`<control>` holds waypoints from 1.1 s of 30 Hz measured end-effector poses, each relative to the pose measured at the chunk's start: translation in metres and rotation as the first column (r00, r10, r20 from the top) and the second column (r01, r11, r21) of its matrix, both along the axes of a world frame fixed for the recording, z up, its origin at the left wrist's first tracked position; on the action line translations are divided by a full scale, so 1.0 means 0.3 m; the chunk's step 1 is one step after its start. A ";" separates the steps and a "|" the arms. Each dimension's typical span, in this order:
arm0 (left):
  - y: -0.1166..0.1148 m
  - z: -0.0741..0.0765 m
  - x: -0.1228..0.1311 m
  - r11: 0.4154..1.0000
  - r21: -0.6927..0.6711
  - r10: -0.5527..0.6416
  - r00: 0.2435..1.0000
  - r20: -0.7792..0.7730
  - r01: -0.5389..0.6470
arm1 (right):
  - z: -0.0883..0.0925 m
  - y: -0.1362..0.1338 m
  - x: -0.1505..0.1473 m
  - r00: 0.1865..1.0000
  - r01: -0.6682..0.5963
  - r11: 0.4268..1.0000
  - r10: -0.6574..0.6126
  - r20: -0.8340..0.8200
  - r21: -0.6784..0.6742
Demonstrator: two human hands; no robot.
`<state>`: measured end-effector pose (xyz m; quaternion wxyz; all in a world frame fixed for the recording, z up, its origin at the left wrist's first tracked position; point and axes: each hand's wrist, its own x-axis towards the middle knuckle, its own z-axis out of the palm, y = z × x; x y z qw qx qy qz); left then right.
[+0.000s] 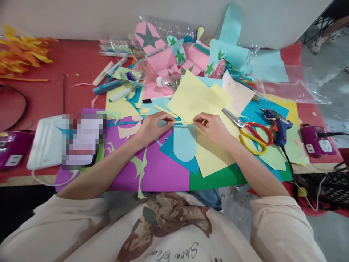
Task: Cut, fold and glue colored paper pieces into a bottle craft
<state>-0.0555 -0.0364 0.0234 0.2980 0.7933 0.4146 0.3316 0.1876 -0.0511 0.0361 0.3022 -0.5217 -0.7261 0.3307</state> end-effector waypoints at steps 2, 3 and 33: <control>0.001 -0.008 -0.007 1.000 0.002 -0.005 1.000 -0.008 0.005 | -0.007 0.002 0.003 0.999 -0.025 1.000 0.025 0.030 -0.003; 0.002 -0.010 -0.010 1.000 0.014 -0.010 1.000 -0.018 0.011 | -0.010 0.003 0.004 0.998 -0.040 0.999 0.039 0.043 0.004; 0.008 0.010 -0.048 0.993 0.059 -0.092 0.972 -0.215 0.107 | -0.013 0.004 0.008 0.985 -0.061 0.997 0.052 0.166 0.050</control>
